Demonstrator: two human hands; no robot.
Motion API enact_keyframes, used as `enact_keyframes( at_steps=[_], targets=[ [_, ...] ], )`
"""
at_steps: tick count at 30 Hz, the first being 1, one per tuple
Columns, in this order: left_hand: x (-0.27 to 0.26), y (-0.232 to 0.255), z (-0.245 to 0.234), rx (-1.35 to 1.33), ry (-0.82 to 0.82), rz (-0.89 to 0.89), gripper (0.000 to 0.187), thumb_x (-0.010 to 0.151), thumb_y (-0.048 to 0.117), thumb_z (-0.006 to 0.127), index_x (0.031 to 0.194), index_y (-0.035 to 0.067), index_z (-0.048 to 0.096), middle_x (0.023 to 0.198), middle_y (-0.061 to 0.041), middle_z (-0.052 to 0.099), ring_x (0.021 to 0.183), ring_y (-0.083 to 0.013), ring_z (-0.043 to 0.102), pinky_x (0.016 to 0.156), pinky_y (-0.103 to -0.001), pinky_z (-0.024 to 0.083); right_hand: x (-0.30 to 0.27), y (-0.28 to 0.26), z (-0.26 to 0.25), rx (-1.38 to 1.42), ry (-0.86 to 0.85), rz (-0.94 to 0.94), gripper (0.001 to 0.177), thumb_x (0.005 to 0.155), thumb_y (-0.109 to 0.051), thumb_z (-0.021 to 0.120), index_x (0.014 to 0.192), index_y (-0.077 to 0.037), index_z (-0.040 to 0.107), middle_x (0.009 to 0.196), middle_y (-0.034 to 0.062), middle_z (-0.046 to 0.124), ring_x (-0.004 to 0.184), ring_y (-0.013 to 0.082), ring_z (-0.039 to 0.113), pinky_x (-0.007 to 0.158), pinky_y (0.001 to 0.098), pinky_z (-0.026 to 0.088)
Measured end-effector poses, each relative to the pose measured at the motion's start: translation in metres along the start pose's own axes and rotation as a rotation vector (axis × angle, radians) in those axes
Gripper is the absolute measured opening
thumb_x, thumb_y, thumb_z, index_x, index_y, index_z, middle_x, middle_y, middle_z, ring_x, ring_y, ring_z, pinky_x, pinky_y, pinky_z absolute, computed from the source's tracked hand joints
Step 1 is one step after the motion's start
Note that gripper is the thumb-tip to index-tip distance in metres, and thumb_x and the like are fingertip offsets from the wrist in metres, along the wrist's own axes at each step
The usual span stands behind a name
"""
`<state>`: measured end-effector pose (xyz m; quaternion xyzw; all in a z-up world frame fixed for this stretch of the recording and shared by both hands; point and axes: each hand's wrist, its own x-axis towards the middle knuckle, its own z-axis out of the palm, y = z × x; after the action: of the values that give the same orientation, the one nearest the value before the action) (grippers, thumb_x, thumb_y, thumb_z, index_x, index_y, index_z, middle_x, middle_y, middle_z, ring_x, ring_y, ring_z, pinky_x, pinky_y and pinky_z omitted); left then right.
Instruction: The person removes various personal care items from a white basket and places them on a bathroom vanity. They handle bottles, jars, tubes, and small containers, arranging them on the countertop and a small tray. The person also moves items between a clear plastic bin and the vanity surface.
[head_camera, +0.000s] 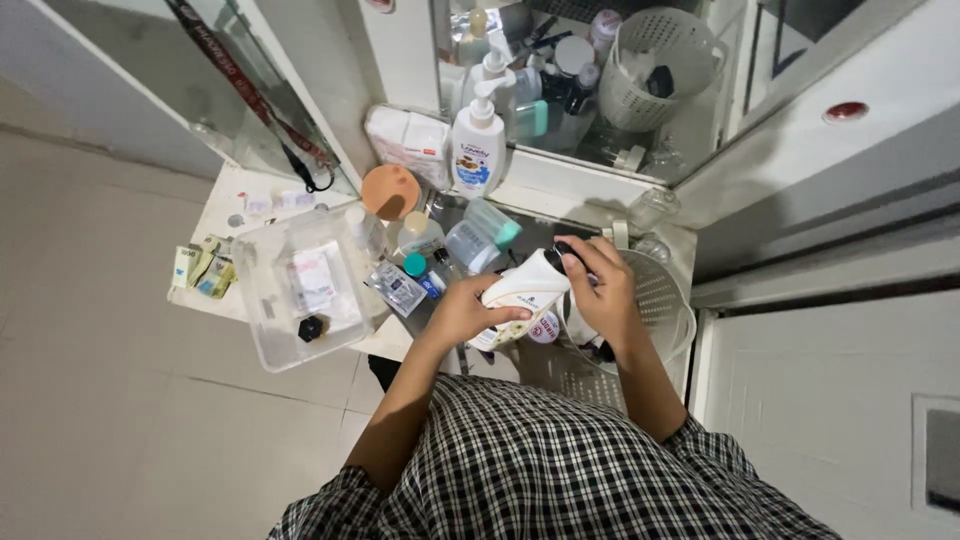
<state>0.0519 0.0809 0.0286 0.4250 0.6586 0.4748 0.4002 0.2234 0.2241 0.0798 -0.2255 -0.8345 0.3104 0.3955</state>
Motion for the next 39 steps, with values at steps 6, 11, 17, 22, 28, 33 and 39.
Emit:
enact_keyframes(
  at_steps=[6, 11, 17, 22, 28, 33, 39],
  targets=[
    [-0.013, -0.012, 0.005, -0.040, -0.030, -0.003, 0.054, 0.070, 0.027, 0.096, 0.114, 0.004, 0.075, 0.110, -0.023, 0.074, 0.110, -0.0446, 0.068, 0.090, -0.053, 0.055, -0.033, 0.086, 0.026, 0.119, 0.085, 0.097, 0.032, 0.110, -0.016, 0.053, 0.096, -0.001, 0.077, 0.079, 0.0152, 0.069, 0.067, 0.0255, 0.063, 0.066, 0.0375, 0.052],
    [-0.015, -0.023, 0.009, -0.100, -0.045, 0.072, 0.053, 0.073, 0.023, 0.094, 0.116, 0.000, 0.072, 0.112, -0.027, 0.072, 0.113, -0.0477, 0.065, 0.093, -0.054, 0.053, -0.003, -0.033, 0.011, 0.426, 0.054, 0.581, 0.036, 0.109, -0.032, 0.058, 0.081, -0.013, 0.071, 0.071, -0.0020, 0.066, 0.073, 0.0050, 0.053, 0.075, 0.0272, 0.047],
    [-0.015, -0.038, 0.020, -0.198, 0.044, 0.158, 0.054, 0.088, 0.020, 0.084, 0.130, -0.004, 0.060, 0.126, -0.028, 0.064, 0.126, -0.0439, 0.056, 0.103, -0.053, 0.047, -0.043, 0.038, 0.027, 0.805, -0.227, 0.539, 0.055, 0.093, -0.028, 0.043, 0.138, 0.001, 0.056, 0.145, 0.0276, 0.053, 0.133, 0.0425, 0.052, 0.110, 0.0560, 0.041],
    [-0.007, -0.044, 0.006, -0.182, 0.063, 0.332, 0.040, 0.087, 0.015, 0.084, 0.121, 0.002, 0.066, 0.120, -0.016, 0.063, 0.123, -0.0355, 0.058, 0.106, -0.050, 0.042, -0.078, 0.082, 0.056, 0.436, -0.482, 0.362, 0.072, 0.063, -0.017, 0.101, 0.122, 0.004, 0.064, 0.116, 0.0213, 0.070, 0.117, 0.0337, 0.065, 0.104, 0.0507, 0.047],
    [-0.004, -0.040, 0.000, -0.149, 0.073, 0.316, 0.036, 0.084, 0.012, 0.084, 0.120, 0.012, 0.075, 0.109, -0.012, 0.067, 0.109, -0.0326, 0.064, 0.099, -0.049, 0.046, -0.085, 0.091, 0.077, 0.149, -0.212, 0.300, 0.027, 0.068, -0.016, 0.089, 0.078, -0.003, 0.067, 0.066, 0.0148, 0.065, 0.072, 0.0294, 0.071, 0.066, 0.0368, 0.054],
    [0.000, -0.040, 0.001, -0.067, 0.149, 0.409, 0.031, 0.078, 0.004, 0.084, 0.108, 0.009, 0.078, 0.096, -0.015, 0.071, 0.097, -0.0372, 0.070, 0.095, -0.049, 0.051, -0.058, 0.050, 0.062, 0.218, -0.172, 0.143, 0.032, 0.068, -0.010, 0.090, 0.096, -0.007, 0.076, 0.084, 0.0171, 0.076, 0.083, 0.0390, 0.074, 0.075, 0.0447, 0.058],
    [0.000, -0.037, 0.000, -0.028, 0.162, 0.455, 0.039, 0.077, 0.009, 0.085, 0.116, 0.011, 0.076, 0.107, -0.013, 0.073, 0.108, -0.0374, 0.069, 0.109, -0.054, 0.043, -0.037, 0.018, 0.053, 0.220, -0.185, 0.218, 0.038, 0.073, -0.015, 0.090, 0.109, -0.011, 0.079, 0.100, 0.0121, 0.079, 0.099, 0.0311, 0.075, 0.089, 0.0408, 0.058]
  ],
)
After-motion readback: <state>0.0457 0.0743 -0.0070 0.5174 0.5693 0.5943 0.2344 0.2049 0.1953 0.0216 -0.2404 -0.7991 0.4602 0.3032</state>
